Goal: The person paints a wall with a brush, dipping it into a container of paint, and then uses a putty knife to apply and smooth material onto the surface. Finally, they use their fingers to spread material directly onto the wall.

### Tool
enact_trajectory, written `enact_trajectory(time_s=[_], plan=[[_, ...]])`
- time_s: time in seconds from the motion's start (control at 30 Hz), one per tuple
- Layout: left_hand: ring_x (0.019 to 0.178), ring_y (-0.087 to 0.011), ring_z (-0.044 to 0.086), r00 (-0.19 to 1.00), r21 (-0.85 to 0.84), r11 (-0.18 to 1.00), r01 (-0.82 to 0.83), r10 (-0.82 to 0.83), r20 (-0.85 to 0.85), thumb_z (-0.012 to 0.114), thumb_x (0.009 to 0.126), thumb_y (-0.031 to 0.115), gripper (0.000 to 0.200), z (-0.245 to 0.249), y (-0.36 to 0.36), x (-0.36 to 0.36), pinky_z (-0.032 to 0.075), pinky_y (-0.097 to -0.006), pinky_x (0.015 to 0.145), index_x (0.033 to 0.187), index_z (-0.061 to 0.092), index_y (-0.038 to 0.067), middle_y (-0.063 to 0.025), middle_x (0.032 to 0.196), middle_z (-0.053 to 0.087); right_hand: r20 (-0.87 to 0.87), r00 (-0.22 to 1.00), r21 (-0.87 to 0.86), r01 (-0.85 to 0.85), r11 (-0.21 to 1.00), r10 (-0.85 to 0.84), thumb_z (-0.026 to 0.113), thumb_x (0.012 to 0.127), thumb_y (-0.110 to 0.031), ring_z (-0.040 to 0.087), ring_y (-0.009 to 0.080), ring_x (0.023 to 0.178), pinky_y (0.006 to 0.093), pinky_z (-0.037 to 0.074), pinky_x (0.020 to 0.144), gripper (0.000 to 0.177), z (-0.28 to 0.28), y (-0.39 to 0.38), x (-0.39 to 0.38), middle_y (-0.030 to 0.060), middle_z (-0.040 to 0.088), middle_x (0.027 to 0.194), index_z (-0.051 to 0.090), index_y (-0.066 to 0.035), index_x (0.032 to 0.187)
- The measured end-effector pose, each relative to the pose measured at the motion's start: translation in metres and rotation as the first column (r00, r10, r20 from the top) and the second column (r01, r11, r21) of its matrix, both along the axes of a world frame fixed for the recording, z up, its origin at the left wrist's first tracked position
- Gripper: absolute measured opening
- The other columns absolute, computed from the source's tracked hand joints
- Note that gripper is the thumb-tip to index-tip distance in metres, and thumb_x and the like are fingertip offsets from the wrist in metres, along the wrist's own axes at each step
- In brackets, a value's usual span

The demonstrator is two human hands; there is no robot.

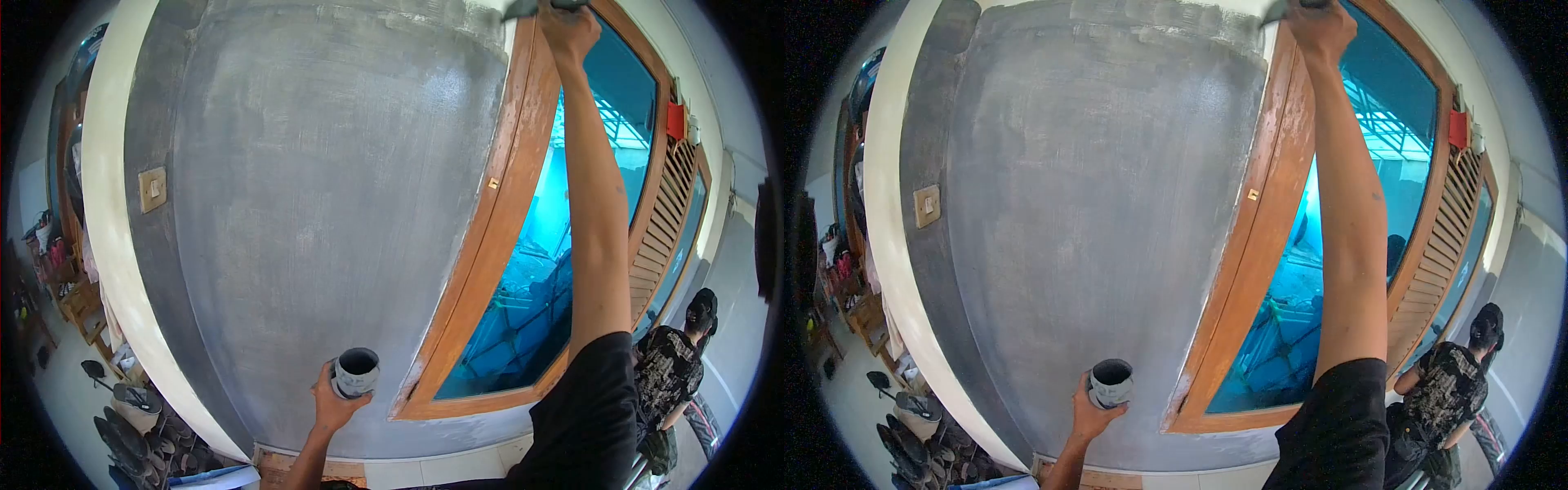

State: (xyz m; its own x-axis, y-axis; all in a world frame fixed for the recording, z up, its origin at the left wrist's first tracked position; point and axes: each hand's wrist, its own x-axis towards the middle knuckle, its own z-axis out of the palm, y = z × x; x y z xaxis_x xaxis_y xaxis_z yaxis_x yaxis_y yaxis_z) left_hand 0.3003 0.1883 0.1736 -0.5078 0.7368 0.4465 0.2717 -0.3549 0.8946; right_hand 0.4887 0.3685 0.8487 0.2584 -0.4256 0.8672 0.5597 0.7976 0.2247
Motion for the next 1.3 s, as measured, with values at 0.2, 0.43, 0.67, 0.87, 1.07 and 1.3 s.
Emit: enact_trajectory(time_s=[0.2, 0.43, 0.67, 0.87, 1.07, 1.3], plan=[[0.115, -0.0282, 0.063, 1.000, -0.001, 1.000, 0.022, -0.022, -0.001, 0.097, 0.057, 0.024, 0.084, 0.002, 0.013, 0.004, 0.034, -0.0503, 0.105, 0.128, 0.055, 0.006, -0.0115, 0.119, 0.066, 0.165, 0.978, 0.168, 0.100, 0.981, -0.128, 0.077, 0.079, -0.016, 0.071, 0.0288, 0.064, 0.0418, 0.053, 0.062, 0.017, -0.030, -0.021, -0.049, 0.0133, 0.069, 0.067, 0.065, -0.005, 0.073], [0.116, -0.0288, 0.063, 0.998, -0.047, 0.998, 0.043, -0.045, -0.040, 0.096, 0.058, 0.024, 0.087, 0.002, 0.014, 0.003, 0.032, -0.0535, 0.106, 0.131, 0.053, 0.005, -0.0126, 0.120, 0.066, 0.156, 0.986, 0.015, 0.052, 0.999, -0.054, 0.077, 0.079, -0.017, 0.072, 0.0299, 0.068, 0.0411, 0.055, 0.064, 0.015, -0.004, -0.024, -0.017, 0.0138, 0.072, 0.073, 0.069, -0.004, 0.078], [0.116, -0.0298, 0.063, 0.995, 0.011, 0.994, 0.104, -0.104, 0.007, 0.096, 0.058, 0.023, 0.087, 0.008, 0.020, 0.007, 0.033, -0.0507, 0.106, 0.131, 0.053, 0.005, -0.0130, 0.120, 0.067, 0.192, 0.958, 0.067, 0.204, 0.977, -0.213, 0.079, 0.078, -0.017, 0.075, 0.0294, 0.077, 0.0386, 0.059, 0.071, 0.016, -0.048, -0.023, -0.041, 0.0168, 0.075, 0.085, 0.073, -0.004, 0.085], [0.107, -0.0232, 0.069, 0.990, 0.056, 0.998, 0.003, 0.005, -0.143, 0.094, 0.059, 0.012, 0.078, 0.000, 0.015, 0.002, 0.055, -0.0397, 0.097, 0.126, 0.055, 0.003, -0.0131, 0.115, 0.070, 0.020, 0.888, -0.144, 0.458, 0.877, -0.460, 0.078, 0.078, -0.014, 0.075, 0.0269, 0.073, 0.0381, 0.058, 0.068, 0.013, -0.003, -0.009, -0.019, 0.0166, 0.075, 0.081, 0.074, -0.004, 0.086], [0.106, -0.0241, 0.070, 0.982, 0.075, 0.997, -0.027, 0.041, -0.182, 0.095, 0.059, 0.013, 0.079, 0.015, 0.013, 0.003, 0.055, -0.0402, 0.097, 0.126, 0.054, 0.003, -0.0143, 0.113, 0.071, 0.071, 0.997, 0.100, 0.012, 0.995, -0.019, 0.080, 0.078, -0.015, 0.075, 0.0322, 0.078, 0.0402, 0.058, 0.071, 0.019, -0.005, -0.017, -0.123, 0.0203, 0.075, 0.084, 0.075, 0.001, 0.084], [0.104, -0.0254, 0.071, 0.989, 0.060, 0.998, -0.009, 0.018, -0.147, 0.096, 0.059, 0.015, 0.081, 0.007, -0.001, -0.006, 0.055, -0.0402, 0.096, 0.127, 0.054, 0.003, -0.0149, 0.113, 0.071, 0.192, 0.975, -0.173, 0.147, 0.974, -0.113, 0.079, 0.080, -0.014, 0.075, 0.0272, 0.081, 0.0377, 0.058, 0.073, 0.024, -0.022, -0.040, -0.081, 0.0186, 0.075, 0.085, 0.072, 0.003, 0.095]])
